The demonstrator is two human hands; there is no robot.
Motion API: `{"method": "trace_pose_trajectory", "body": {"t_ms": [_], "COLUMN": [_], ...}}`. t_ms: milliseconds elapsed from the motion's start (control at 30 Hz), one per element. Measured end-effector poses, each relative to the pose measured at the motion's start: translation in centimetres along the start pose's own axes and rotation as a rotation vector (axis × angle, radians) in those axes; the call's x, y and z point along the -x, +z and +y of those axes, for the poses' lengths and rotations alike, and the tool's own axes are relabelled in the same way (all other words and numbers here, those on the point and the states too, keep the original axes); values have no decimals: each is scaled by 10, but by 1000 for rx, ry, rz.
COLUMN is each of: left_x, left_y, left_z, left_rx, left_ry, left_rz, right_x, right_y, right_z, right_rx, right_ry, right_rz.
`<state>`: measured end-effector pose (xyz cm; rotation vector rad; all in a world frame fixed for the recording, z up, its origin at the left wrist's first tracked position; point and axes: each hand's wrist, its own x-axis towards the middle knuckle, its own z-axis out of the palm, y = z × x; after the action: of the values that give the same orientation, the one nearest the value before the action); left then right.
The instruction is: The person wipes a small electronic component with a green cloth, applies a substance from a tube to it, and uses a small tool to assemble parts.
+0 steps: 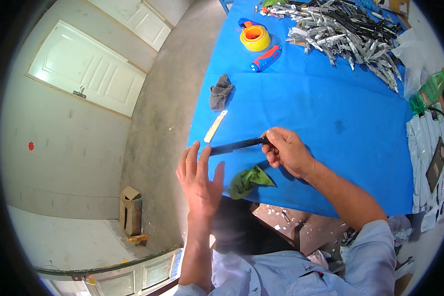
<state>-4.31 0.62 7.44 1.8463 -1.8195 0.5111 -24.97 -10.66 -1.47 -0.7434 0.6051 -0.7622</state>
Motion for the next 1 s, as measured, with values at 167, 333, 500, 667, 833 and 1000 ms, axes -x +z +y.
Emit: {"method": "trace_pose_trajectory", "body": {"t_ms": [167,333,500,667,833,1000], "left_x": [8,44,54,85,103,118], "left_y": [1,-7,-31,-28,-24,-24], "left_z": [-18,-18,-11,-23,-34,-43], "left_rx": [142,439,833,1176,1399,1516], "left_ry": [1,-240,-723,-897,-1073,-1135], "left_rz": [-132,-170,-311,-181,-112,-126], "right_x": [4,6,12,18,13,20], "right_y": [0,9,7,13,17,32], "right_z": [-6,-5,-3,9,17,13], "right_rx": [45,146,377,619,758,1070], "right_ry": [10,8,-120,-147,-380,-506], "right_rz": [-48,-100,-145,-88,-56,-17]}}
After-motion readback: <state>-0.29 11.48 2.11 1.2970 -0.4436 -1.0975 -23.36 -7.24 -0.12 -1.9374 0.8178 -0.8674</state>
